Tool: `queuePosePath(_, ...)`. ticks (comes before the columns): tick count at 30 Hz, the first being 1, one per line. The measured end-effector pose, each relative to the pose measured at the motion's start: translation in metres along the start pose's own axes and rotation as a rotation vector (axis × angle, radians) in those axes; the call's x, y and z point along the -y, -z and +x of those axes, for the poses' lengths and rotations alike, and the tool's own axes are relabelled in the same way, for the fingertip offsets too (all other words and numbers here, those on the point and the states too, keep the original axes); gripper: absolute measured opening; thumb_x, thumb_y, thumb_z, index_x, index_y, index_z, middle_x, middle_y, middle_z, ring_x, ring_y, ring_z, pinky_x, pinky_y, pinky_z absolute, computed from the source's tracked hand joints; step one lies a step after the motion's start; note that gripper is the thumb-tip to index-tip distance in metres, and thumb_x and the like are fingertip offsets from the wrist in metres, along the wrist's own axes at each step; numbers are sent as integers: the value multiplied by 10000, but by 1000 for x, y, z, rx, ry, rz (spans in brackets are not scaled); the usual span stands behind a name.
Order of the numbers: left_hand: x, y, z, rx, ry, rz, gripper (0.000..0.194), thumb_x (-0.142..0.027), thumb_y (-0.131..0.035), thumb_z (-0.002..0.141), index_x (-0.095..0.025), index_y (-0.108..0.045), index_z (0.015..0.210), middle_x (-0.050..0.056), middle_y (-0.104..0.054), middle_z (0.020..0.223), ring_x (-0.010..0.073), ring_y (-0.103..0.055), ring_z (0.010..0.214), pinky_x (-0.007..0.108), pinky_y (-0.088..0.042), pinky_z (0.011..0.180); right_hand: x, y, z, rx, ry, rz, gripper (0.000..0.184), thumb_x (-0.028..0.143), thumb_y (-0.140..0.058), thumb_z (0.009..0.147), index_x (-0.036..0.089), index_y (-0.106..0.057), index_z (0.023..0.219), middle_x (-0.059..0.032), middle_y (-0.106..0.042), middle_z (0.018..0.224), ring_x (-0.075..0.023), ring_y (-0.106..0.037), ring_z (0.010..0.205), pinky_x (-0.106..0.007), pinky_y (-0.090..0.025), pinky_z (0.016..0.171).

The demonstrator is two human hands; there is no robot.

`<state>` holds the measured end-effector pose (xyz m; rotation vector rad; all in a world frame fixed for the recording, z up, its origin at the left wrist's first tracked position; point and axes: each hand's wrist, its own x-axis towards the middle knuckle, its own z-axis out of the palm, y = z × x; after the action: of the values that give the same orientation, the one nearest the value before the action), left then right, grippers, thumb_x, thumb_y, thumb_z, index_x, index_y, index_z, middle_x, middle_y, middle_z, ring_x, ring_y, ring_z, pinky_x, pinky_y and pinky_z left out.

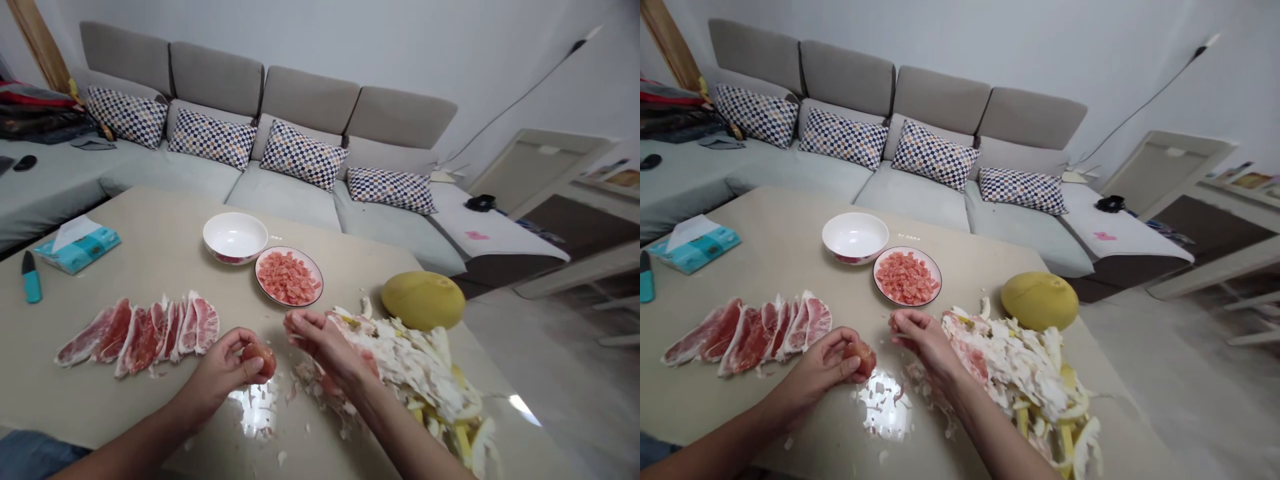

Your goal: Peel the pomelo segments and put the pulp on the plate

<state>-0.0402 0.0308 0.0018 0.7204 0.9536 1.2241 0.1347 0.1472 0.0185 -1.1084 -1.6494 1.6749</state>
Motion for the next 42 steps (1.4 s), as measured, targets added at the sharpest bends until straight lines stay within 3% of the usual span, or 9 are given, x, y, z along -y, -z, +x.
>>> queuePosePath(4,0,1,1,-33,9,-50,241,-264,-732,787,-173,-549,913,68,-661,974,158,-642,858,318,-522,826,1,26,53,-194,139,-196,314,455,-700,742,171,-695,873,-89,-698,926,-247,-636,909,-446,-487,892)
queuePosePath(7,4,5,4,-44,-7,-87,324,-250,-735,786,-206,-531,1033,53,-657,988,173,-661,876,360,-524,860,10,32,67,-287,232,-295,255,371,-736,704,200,-713,892,-109,-670,1112,-300,-557,1116,-497,-382,1019)
queuePosePath(10,6,8,7,-61,-24,-102,379,-246,-738,782,-224,-522,1092,45,-659,988,188,-673,884,390,-525,871,21,17,42,-197,272,-357,216,347,-717,742,224,-732,918,-83,-690,1082,-268,-592,1078,-428,-444,967)
queuePosePath(12,5,8,6,-68,-27,-103,331,-246,-742,776,-203,-551,1042,51,-659,1001,191,-667,901,382,-522,876,25,2,14,38,223,-402,226,355,-669,811,234,-720,996,-49,-723,968,-215,-660,902,-362,-518,829)
queuePosePath(14,2,5,4,-52,-38,-95,280,-246,-736,783,-188,-569,1000,51,-664,991,185,-655,918,352,-517,869,25,-12,-13,160,183,-421,252,340,-699,801,219,-706,1022,-43,-718,948,-196,-664,866,-322,-530,778)
queuePosePath(18,-1,-3,-2,-20,-61,-58,231,-245,-722,798,-191,-577,970,24,-671,922,162,-634,915,274,-498,818,18,-26,-40,109,162,-448,242,307,-744,772,195,-708,984,-40,-696,877,-179,-657,790,-295,-533,717)
queuePosePath(29,-3,-5,-7,-21,-39,-100,211,-241,-731,791,-176,-589,933,12,-663,856,141,-630,837,280,-504,808,20,-27,-47,81,314,-474,183,295,-666,863,220,-762,1000,-57,-721,871,-183,-666,801,-294,-509,723)
queuePosePath(35,-3,-6,-7,-29,-6,-173,189,-252,-730,793,-171,-600,904,21,-652,902,181,-658,902,386,-509,917,23,-24,-45,97,232,-419,194,327,-616,891,247,-777,966,-46,-749,878,-191,-677,795,-301,-509,726)
queuePosePath(42,-6,2,-4,-61,122,-258,190,-259,-731,800,-165,-612,914,28,-651,898,145,-682,793,271,-541,773,21,-10,-19,82,-20,-72,387,531,-619,835,174,-744,918,-85,-746,896,-186,-689,759,-320,-571,720)
